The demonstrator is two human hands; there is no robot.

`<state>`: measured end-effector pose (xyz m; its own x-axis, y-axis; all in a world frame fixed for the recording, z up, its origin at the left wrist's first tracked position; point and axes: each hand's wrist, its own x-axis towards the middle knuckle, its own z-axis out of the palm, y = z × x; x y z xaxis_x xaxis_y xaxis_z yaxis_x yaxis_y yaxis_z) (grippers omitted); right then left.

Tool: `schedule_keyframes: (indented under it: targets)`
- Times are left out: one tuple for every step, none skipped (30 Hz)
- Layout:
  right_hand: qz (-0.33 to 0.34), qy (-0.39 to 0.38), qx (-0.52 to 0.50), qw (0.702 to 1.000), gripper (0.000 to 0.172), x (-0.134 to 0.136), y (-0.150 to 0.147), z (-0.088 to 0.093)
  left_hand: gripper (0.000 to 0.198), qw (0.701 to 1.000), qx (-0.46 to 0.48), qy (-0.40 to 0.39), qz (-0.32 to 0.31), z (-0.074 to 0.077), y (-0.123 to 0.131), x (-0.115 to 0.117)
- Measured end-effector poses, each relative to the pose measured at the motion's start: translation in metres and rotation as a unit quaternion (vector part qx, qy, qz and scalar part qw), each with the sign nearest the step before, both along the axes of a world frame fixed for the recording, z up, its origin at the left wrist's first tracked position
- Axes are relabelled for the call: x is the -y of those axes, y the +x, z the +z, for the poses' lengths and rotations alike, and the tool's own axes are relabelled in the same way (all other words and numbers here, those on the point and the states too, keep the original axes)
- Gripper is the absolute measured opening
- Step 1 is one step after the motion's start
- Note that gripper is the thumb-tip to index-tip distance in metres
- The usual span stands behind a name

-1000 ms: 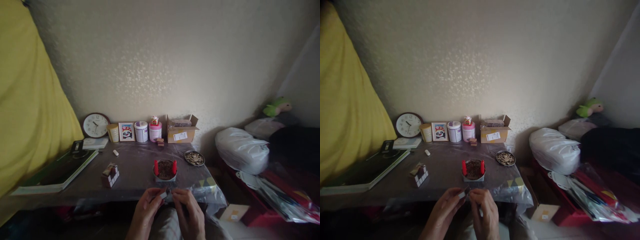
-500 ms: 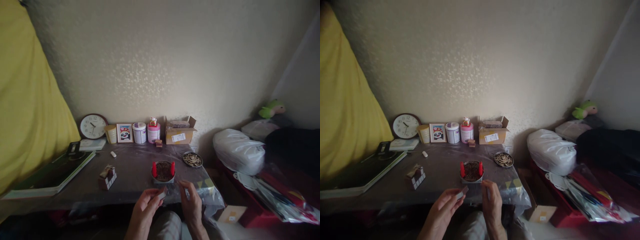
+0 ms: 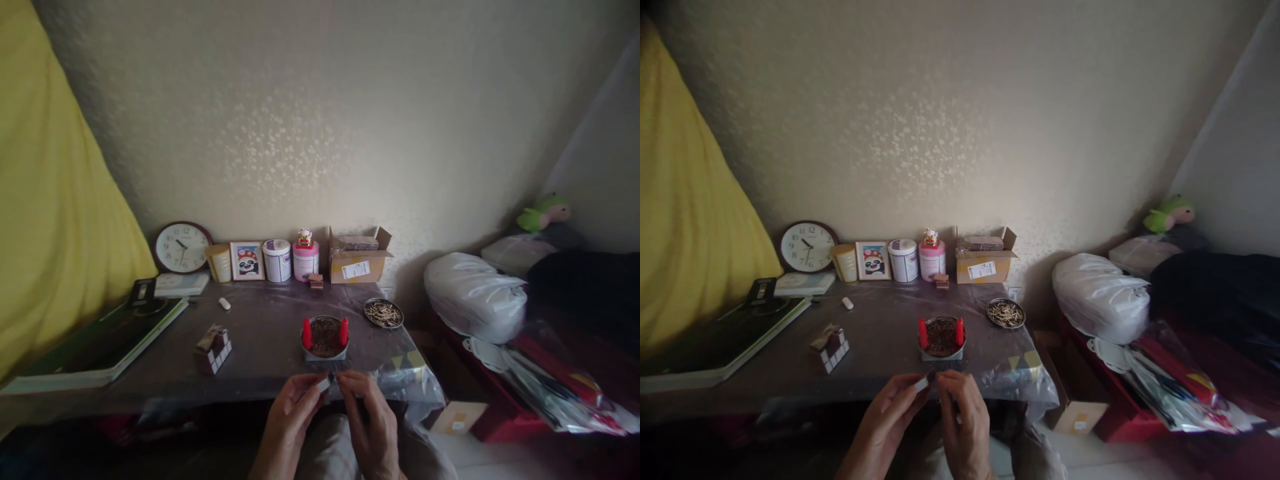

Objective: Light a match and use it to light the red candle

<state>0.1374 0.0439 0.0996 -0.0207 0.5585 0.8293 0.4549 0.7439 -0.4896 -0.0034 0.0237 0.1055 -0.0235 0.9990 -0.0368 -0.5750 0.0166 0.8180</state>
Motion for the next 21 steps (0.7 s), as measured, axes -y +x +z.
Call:
schedule_keyframes:
  targets:
    - [0.002,0.01,0.011,1.0,0.015,0.002,0.0,0.002,0.021,1.0,0.0,-0.002,0.002,-0.001,0.0,-0.001]
    - [-0.002,0.019,0.018,1.0,0.015,0.003,0.001,0.006,0.021,1.0,-0.001,-0.003,0.006,-0.002,-0.001,-0.002]
    - [-0.011,0.028,0.022,0.999,0.016,0.006,0.002,0.009,0.021,1.0,-0.002,-0.006,0.01,-0.003,-0.001,-0.003]
    - [-0.023,0.041,0.017,0.999,0.017,0.008,0.004,0.013,0.021,1.0,-0.004,-0.01,0.017,-0.004,-0.001,-0.005]
    - [-0.032,0.055,0.015,0.998,0.02,0.011,0.005,0.015,0.021,1.0,-0.005,-0.016,0.024,-0.005,-0.002,-0.006]
    - [-0.036,0.075,0.012,0.996,0.022,0.012,0.005,0.017,0.02,0.999,-0.005,-0.023,0.031,-0.005,-0.001,-0.007]
    - [-0.032,0.091,0.02,0.995,0.025,0.012,0.006,0.016,0.019,0.999,-0.003,-0.027,0.035,-0.005,-0.001,-0.008]
    - [-0.024,0.1,0.039,0.994,0.026,0.009,0.005,0.013,0.019,0.999,-0.001,-0.029,0.035,-0.004,0.0,-0.008]
    - [-0.018,0.109,0.055,0.992,0.024,0.004,0.005,0.008,0.019,0.999,0.002,-0.026,0.032,-0.002,0.001,-0.007]
    - [-0.013,0.081,0.093,0.992,0.022,-0.003,0.006,0.001,0.02,0.999,0.002,-0.021,0.028,-0.001,0.001,-0.006]
    - [-0.033,0.059,0.101,0.993,0.021,-0.012,0.007,-0.008,0.023,1.0,-0.002,-0.017,0.026,0.001,0.002,-0.005]
    - [-0.065,0.039,0.081,0.994,0.019,-0.021,0.01,-0.016,0.026,0.999,-0.009,-0.017,0.027,0.002,0.001,-0.004]
    - [-0.1,0.005,0.049,0.994,0.017,-0.029,0.013,-0.024,0.029,0.999,-0.017,-0.021,0.028,0.002,0.001,-0.003]
    - [-0.125,-0.02,0.024,0.992,0.017,-0.036,0.017,-0.03,0.03,0.999,-0.023,-0.027,0.028,0.001,-0.001,-0.002]
    - [-0.143,-0.04,-0.002,0.989,0.017,-0.041,0.022,-0.035,0.031,0.999,-0.025,-0.033,0.026,-0.001,-0.002,-0.002]
    - [-0.151,-0.058,-0.025,0.986,0.018,-0.044,0.026,-0.038,0.031,0.999,-0.023,-0.037,0.021,-0.004,-0.004,-0.002]
    - [-0.152,-0.073,-0.044,0.985,0.019,-0.045,0.029,-0.039,0.03,0.999,-0.018,-0.04,0.015,-0.007,-0.006,-0.003]
    - [-0.149,-0.088,-0.063,0.983,0.019,-0.044,0.032,-0.038,0.029,0.999,-0.012,-0.042,0.012,-0.009,-0.007,-0.003]
    - [-0.143,-0.102,-0.08,0.981,0.02,-0.043,0.033,-0.036,0.029,0.999,-0.007,-0.044,0.011,-0.011,-0.008,-0.003]
    - [-0.137,-0.111,-0.096,0.98,0.019,-0.04,0.034,-0.033,0.028,0.999,-0.002,-0.047,0.014,-0.013,-0.009,-0.004]
    - [-0.132,-0.117,-0.108,0.978,0.019,-0.038,0.034,-0.03,0.028,0.999,0.003,-0.049,0.017,-0.014,-0.009,-0.004]
